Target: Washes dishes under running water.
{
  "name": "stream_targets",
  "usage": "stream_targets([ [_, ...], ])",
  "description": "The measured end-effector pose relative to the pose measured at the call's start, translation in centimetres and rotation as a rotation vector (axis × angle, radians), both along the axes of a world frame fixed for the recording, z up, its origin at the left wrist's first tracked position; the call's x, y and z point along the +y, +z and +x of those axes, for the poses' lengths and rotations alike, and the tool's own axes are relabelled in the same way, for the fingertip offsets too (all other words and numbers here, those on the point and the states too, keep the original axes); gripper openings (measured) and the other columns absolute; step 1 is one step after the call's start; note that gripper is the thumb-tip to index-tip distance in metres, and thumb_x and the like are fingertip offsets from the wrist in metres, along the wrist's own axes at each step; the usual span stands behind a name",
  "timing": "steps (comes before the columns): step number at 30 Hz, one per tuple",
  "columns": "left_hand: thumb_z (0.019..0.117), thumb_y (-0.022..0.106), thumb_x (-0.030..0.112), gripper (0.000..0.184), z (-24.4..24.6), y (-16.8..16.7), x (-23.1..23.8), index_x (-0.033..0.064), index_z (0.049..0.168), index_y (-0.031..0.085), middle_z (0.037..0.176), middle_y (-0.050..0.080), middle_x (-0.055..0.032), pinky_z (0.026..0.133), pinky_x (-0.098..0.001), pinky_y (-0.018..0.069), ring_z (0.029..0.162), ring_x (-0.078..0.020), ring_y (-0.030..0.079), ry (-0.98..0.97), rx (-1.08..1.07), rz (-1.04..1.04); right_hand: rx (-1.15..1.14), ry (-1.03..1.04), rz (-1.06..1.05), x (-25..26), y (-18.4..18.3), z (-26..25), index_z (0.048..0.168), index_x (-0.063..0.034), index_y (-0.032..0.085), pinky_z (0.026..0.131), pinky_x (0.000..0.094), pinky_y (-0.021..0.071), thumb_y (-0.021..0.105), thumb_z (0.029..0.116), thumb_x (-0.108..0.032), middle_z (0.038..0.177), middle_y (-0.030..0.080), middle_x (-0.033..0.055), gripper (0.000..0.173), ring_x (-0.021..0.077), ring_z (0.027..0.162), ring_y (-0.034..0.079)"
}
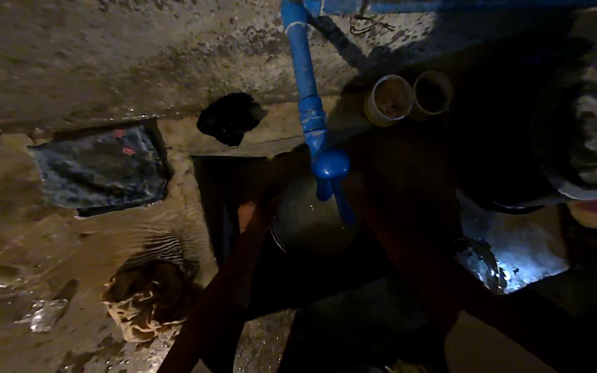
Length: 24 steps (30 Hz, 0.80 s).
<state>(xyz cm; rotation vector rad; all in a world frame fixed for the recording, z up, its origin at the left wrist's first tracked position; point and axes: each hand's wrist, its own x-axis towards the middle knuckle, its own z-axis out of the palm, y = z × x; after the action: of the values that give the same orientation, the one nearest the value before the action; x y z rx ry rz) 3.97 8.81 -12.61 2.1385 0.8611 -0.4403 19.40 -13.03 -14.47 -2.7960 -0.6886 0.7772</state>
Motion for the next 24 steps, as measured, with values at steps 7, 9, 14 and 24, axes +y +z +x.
stream_targets([
  [7, 0.1021, 0.059, 0.047, 0.046, -0.6, -0.1, -0.1, 0.0085, 0.125, 0.069, 0.116, 0.071, -0.0208, 0.098, -0.0609, 0.0501, 0.112, -0.0396, 0.067, 0.048, 0.117, -0.020, 0.316, -0.312, -0.377, -3.9, 6.5, -4.2, 0.140, -0.0043, 0.058, 0.105, 0.0598, 0.0458, 0.055, 0.1035, -0.022, 0.135, 0.062, 0.0236, 0.041, 0.0419, 0.126, 0.059],
  [9, 0.1007, 0.058, 0.053, 0.052, -1.3, -0.9, -0.3, 0.0080, 0.125, 0.069, 0.118, 0.069, -0.0226, 0.099, -0.0620, 0.0493, 0.114, -0.0415, 0.065, 0.082, 0.149, -0.035, 0.227, -0.281, -0.233, -3.9, 6.5, -5.0, 0.144, -0.0076, 0.056, 0.102, 0.0606, 0.0481, 0.050, 0.1072, -0.021, 0.137, 0.061, 0.0229, 0.039, 0.0421, 0.123, 0.061],
  [14, 0.1010, 0.062, 0.044, 0.042, -2.3, 0.5, -0.8, 0.0084, 0.122, 0.070, 0.114, 0.071, -0.0204, 0.097, -0.0620, 0.0500, 0.111, -0.0394, 0.067, 0.143, 0.068, -0.053, 0.155, 0.082, -0.167, -5.4, 4.0, -7.3, 0.130, 0.0045, 0.064, 0.113, 0.0604, 0.0372, 0.054, 0.1043, -0.014, 0.142, 0.055, 0.0273, 0.033, 0.0449, 0.135, 0.050],
  [24, 0.1002, 0.063, 0.045, 0.047, -2.2, 0.7, -1.4, -0.0004, 0.110, 0.071, 0.110, 0.069, -0.0261, 0.096, -0.0631, 0.0492, 0.109, -0.0432, 0.066, 0.197, 0.132, -0.056, 0.641, -0.095, -0.126, 5.1, 6.3, -16.1, 0.134, 0.0002, 0.062, 0.112, 0.0529, 0.0417, 0.050, 0.1066, -0.018, 0.137, 0.061, 0.0234, 0.035, 0.0365, 0.132, 0.056],
])
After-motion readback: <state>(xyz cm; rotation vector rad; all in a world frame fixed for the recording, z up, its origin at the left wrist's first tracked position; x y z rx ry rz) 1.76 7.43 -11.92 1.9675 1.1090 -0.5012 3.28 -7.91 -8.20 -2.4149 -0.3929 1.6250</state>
